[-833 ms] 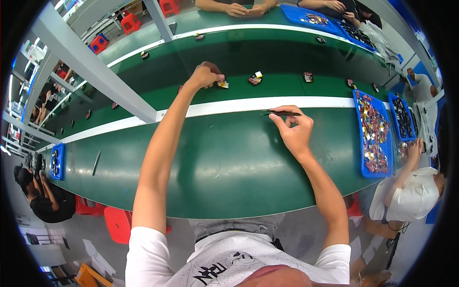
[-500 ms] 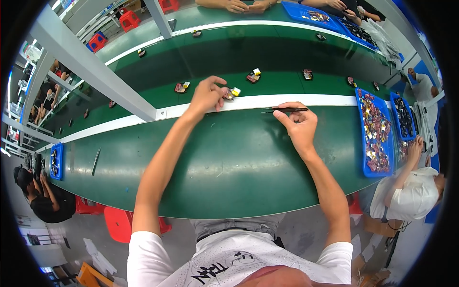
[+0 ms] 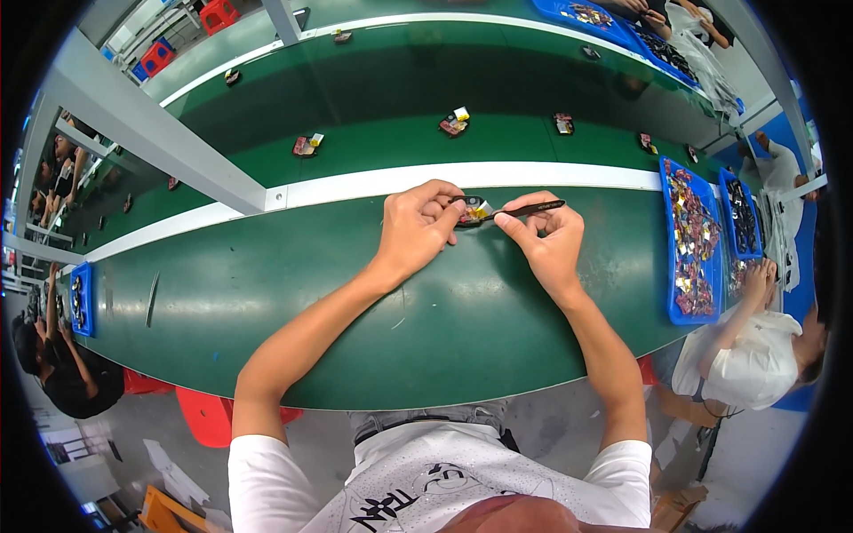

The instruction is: Assemble small electronic components and pins into a plastic housing.

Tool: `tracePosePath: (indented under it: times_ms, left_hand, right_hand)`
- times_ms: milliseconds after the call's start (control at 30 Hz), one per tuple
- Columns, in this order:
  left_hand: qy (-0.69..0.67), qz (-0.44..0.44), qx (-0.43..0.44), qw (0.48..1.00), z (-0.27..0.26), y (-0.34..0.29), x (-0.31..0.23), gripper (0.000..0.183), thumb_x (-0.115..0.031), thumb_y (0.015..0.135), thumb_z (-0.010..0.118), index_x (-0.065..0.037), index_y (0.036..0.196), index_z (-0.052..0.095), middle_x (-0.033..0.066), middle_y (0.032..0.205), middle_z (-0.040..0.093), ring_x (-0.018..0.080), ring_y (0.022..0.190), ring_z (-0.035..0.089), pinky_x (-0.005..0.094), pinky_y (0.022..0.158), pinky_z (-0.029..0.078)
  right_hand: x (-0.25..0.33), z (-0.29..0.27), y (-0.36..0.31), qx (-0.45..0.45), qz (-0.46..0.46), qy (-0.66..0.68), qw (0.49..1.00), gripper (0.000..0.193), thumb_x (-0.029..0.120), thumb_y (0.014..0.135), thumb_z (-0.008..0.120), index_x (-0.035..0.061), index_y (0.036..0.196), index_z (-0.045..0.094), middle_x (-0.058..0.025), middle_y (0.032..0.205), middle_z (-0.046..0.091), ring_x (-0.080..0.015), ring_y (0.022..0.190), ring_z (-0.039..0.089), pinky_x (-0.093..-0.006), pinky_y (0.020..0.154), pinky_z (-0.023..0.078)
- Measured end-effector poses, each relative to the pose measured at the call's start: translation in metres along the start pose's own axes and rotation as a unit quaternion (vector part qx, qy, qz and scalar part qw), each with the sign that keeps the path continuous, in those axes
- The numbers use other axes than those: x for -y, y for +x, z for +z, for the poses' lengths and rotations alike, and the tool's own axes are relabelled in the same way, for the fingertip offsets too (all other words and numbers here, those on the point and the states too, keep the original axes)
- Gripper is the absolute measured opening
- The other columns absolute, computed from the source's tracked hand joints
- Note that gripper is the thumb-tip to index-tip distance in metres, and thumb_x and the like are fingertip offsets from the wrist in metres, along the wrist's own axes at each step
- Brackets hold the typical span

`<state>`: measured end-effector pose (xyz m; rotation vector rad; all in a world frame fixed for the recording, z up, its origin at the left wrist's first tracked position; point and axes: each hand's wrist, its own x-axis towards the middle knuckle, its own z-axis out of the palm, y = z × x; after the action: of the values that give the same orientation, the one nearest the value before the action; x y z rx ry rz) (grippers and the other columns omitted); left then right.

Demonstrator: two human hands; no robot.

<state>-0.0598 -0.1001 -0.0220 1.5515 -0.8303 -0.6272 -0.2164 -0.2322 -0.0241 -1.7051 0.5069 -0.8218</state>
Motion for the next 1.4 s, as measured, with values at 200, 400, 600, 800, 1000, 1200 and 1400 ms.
tracePosePath:
  times_ms: [200, 400, 600, 800, 1000, 1200, 1400]
  left_hand:
    - [0.016, 0.064, 0.000, 0.998, 0.002, -0.002, 0.004, 0.015, -0.001, 0.093, 0.068, 0.007, 0.106, 0.068, 0.0111, 0.084, 0.074, 0.0105, 0.058, 0.066, 0.0239, 0.048, 0.051]
    - [0.004, 0.052, 0.000, 0.999, 0.003, -0.001, 0.003, 0.016, -0.001, 0.094, 0.068, 0.007, 0.108, 0.067, 0.0111, 0.084, 0.073, 0.0102, 0.058, 0.066, 0.0238, 0.049, 0.051]
    - [-0.004, 0.052, 0.002, 0.999, 0.003, -0.002, 0.003, 0.016, -0.001, 0.095, 0.067, 0.007, 0.108, 0.067, 0.0111, 0.086, 0.073, 0.0102, 0.059, 0.066, 0.0235, 0.049, 0.051]
    - [-0.018, 0.056, 0.004, 0.998, 0.003, -0.001, 0.003, 0.016, -0.001, 0.095, 0.067, 0.007, 0.109, 0.067, 0.0114, 0.086, 0.073, 0.0105, 0.060, 0.066, 0.0236, 0.049, 0.051]
    - [-0.011, 0.044, -0.009, 0.999, 0.004, -0.002, 0.003, 0.016, -0.002, 0.096, 0.067, 0.009, 0.108, 0.067, 0.0113, 0.084, 0.072, 0.0111, 0.059, 0.067, 0.0241, 0.049, 0.052]
    - [-0.041, 0.037, -0.004, 0.998, 0.003, -0.002, 0.004, 0.017, -0.001, 0.096, 0.068, 0.009, 0.109, 0.067, 0.0115, 0.083, 0.072, 0.0121, 0.060, 0.068, 0.0244, 0.051, 0.053]
    - [-0.034, 0.054, 0.003, 0.998, 0.002, -0.002, 0.004, 0.017, -0.001, 0.096, 0.067, 0.009, 0.110, 0.067, 0.0116, 0.083, 0.072, 0.0121, 0.062, 0.068, 0.0245, 0.052, 0.054]
  right_hand:
    - [0.000, -0.001, 0.000, -0.008, 0.003, -0.037, 0.999, 0.014, 0.004, 0.082, 0.083, -0.0015, 0.090, 0.073, 0.0049, 0.066, 0.059, 0.0012, 0.051, 0.038, -0.0191, 0.047, 0.027]
    - [0.002, -0.001, 0.000, -0.020, 0.028, -0.008, 0.999, 0.015, 0.004, 0.082, 0.083, -0.0019, 0.090, 0.073, 0.0063, 0.065, 0.055, 0.0014, 0.052, 0.037, -0.0193, 0.047, 0.026]
    - [-0.003, -0.001, 0.002, -0.022, 0.065, 0.044, 0.997, 0.014, 0.002, 0.083, 0.082, -0.0019, 0.093, 0.072, 0.0076, 0.065, 0.054, 0.0025, 0.053, 0.036, -0.0188, 0.048, 0.026]
    - [-0.003, 0.001, 0.001, -0.032, 0.077, 0.061, 0.995, 0.015, 0.002, 0.084, 0.082, -0.0029, 0.094, 0.072, 0.0082, 0.065, 0.053, 0.0027, 0.054, 0.037, -0.0184, 0.049, 0.026]
    - [-0.003, 0.001, -0.001, -0.035, 0.063, 0.043, 0.996, 0.016, 0.002, 0.084, 0.082, -0.0040, 0.096, 0.072, 0.0036, 0.070, 0.062, 0.0022, 0.055, 0.041, -0.0174, 0.050, 0.029]
    - [0.012, 0.003, -0.002, -0.029, 0.143, 0.077, 0.986, 0.020, 0.001, 0.085, 0.081, -0.0066, 0.100, 0.071, -0.0090, 0.088, 0.073, -0.0092, 0.076, 0.067, -0.0208, 0.067, 0.051]
    - [0.013, 0.000, 0.000, -0.025, 0.169, 0.092, 0.981, 0.019, -0.002, 0.085, 0.080, -0.0067, 0.100, 0.071, -0.0115, 0.091, 0.074, -0.0130, 0.081, 0.071, -0.0236, 0.074, 0.055]
